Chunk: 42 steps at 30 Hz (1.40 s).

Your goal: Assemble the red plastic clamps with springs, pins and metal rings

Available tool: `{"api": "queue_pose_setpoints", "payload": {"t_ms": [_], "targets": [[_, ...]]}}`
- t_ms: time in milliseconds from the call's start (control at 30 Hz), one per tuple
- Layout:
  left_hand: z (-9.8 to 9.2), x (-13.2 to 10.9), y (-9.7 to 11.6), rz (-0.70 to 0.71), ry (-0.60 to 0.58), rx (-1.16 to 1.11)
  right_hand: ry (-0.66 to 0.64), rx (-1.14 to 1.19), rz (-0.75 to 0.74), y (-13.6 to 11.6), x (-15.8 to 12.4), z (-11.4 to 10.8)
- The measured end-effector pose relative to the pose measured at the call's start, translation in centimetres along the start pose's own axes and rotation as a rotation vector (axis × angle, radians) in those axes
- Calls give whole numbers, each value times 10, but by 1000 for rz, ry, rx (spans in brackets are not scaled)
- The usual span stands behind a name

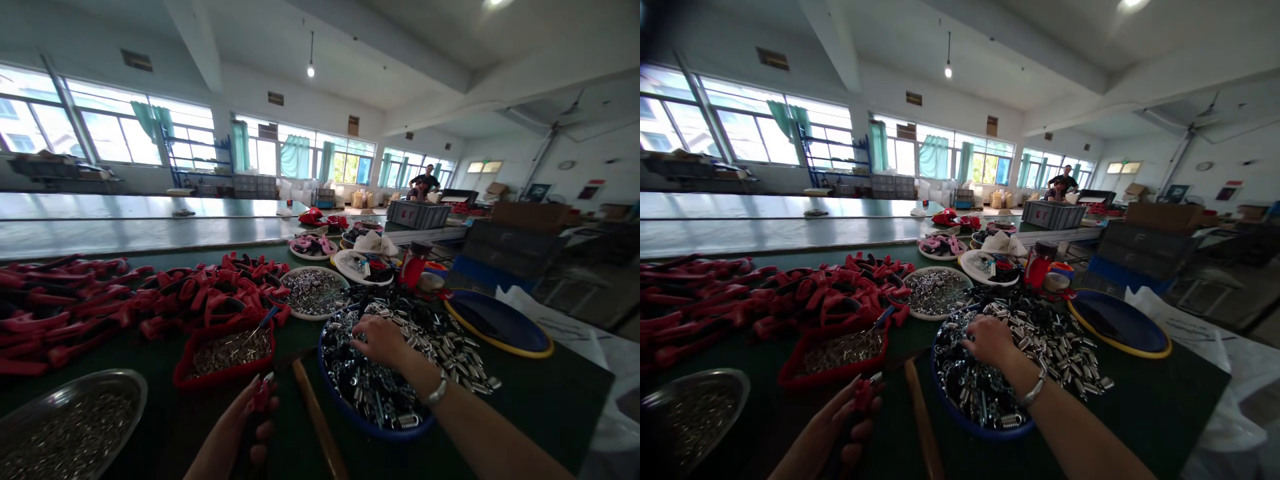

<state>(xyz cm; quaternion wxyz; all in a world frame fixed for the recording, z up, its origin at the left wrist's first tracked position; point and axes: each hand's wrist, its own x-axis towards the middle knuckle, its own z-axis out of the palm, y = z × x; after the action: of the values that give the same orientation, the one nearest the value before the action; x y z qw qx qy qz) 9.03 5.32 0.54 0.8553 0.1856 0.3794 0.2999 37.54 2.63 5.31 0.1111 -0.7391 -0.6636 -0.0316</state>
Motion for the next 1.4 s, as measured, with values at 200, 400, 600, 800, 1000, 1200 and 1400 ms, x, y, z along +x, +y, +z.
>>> {"api": "queue_pose_setpoints", "payload": {"t_ms": [200, 400, 600, 800, 1000, 1200, 1400], "targets": [[-3, 7, -5, -76, 41, 20, 51, 53, -17, -20, 5, -3], [2, 3, -8, -99, 15, 214, -53, 376, -348, -101, -17, 4], [-4, 2, -15, -33, 81, 315, -108, 204, -415, -146, -20, 20], [-4, 8, -19, 25, 94, 326, -59, 194, -413, -145, -17, 30], [-13, 6, -15, -41, 17, 161, 54, 698, -256, -147, -23, 55], [-15, 5, -11, -35, -37, 46, -38, 547, -287, -143, -14, 49], [-19, 24, -16, 75, 24, 7, -81, 26, -122, -70, 27, 13]]}}
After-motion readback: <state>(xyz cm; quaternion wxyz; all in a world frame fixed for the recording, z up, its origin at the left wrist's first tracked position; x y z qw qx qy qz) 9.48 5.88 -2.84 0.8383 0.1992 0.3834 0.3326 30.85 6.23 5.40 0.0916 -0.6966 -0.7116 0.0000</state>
